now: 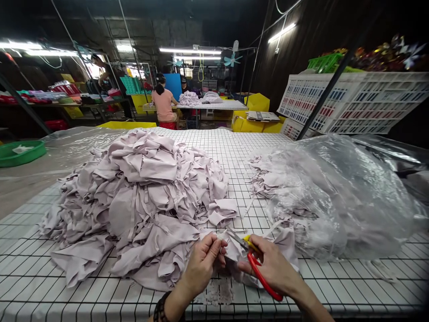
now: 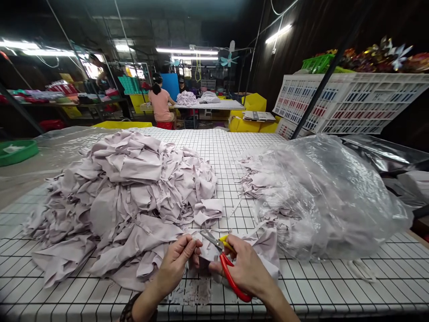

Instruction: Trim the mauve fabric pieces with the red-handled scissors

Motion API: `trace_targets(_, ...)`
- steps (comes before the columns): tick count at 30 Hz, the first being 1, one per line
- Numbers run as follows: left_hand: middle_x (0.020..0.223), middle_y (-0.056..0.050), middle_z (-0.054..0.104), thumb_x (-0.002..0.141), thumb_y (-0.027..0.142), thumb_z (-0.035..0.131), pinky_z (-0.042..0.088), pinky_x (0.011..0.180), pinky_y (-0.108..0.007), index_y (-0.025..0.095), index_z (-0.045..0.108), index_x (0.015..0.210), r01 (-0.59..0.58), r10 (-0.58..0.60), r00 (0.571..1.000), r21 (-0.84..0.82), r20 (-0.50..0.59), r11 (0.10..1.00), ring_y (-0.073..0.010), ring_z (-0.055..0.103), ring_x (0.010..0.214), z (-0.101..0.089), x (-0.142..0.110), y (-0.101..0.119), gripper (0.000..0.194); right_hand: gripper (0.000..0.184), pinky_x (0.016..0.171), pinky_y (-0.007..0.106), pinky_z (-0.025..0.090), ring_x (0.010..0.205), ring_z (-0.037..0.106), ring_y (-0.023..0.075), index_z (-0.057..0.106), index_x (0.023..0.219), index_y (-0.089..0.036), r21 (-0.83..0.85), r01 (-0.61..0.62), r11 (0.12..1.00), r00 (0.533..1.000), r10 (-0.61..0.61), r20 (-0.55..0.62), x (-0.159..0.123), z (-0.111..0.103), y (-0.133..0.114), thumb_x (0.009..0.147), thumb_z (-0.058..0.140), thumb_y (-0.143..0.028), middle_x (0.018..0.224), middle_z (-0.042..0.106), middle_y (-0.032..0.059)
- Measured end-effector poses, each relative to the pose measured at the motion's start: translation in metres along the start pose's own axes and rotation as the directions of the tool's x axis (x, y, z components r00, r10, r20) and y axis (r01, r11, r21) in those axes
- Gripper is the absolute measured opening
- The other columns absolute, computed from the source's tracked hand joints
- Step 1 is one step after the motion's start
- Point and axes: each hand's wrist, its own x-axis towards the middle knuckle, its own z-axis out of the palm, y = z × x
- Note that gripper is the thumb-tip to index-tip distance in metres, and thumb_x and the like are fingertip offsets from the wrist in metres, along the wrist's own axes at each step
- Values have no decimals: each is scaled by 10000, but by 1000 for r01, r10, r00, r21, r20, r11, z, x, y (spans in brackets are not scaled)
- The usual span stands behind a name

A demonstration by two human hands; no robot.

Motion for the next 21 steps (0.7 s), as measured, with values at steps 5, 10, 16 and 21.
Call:
trace_targets(5, 704, 0, 543, 909, 410, 488, 436, 557, -221, 154, 577, 819, -57, 48, 997, 158, 58, 986, -106, 537, 559, 0, -3, 2, 286, 365, 594, 272, 338, 670, 487, 168, 509, 772, -222, -174, 7, 985, 999, -1, 34, -7, 3, -12, 653, 721, -495, 736, 568, -13)
trace_targets(10, 707, 0, 516, 906, 405, 484, 422, 542, -219, 168, 571, 813, -60, 47, 995, 163, 84, 985, -114, 530, 560, -1, -5, 3, 269, 270, 589, 279, 330, 660, 485, 171, 518, 776, -228, -223, 50, 973, 999, -45, 27, -7, 7, -16, 691, 682, -424, 740, 579, -5)
trace_targets(16, 702, 2, 510, 914, 390, 472, 408, 540, -227, 170, 561, 790, -82, 65, 993, 196, 96, 977, -115, 522, 555, -3, -7, 2, 268, 232, 565, 274, 312, 636, 479, 165, 505, 753, -233, -248, 48, 968, 999, -47, 13, -7, 7, -20, 694, 666, -389, 723, 576, -10)
trace_targets(21, 722, 1, 498, 927, 375, 454, 402, 544, -226, 168, 562, 796, -87, 63, 991, 217, 115, 972, -113, 535, 567, -4, -9, 6, 267, 276, 538, 266, 293, 594, 460, 151, 486, 691, -230, -260, 42, 965, 999, -38, 18, -8, 6, -23, 682, 684, -421, 676, 564, -20)
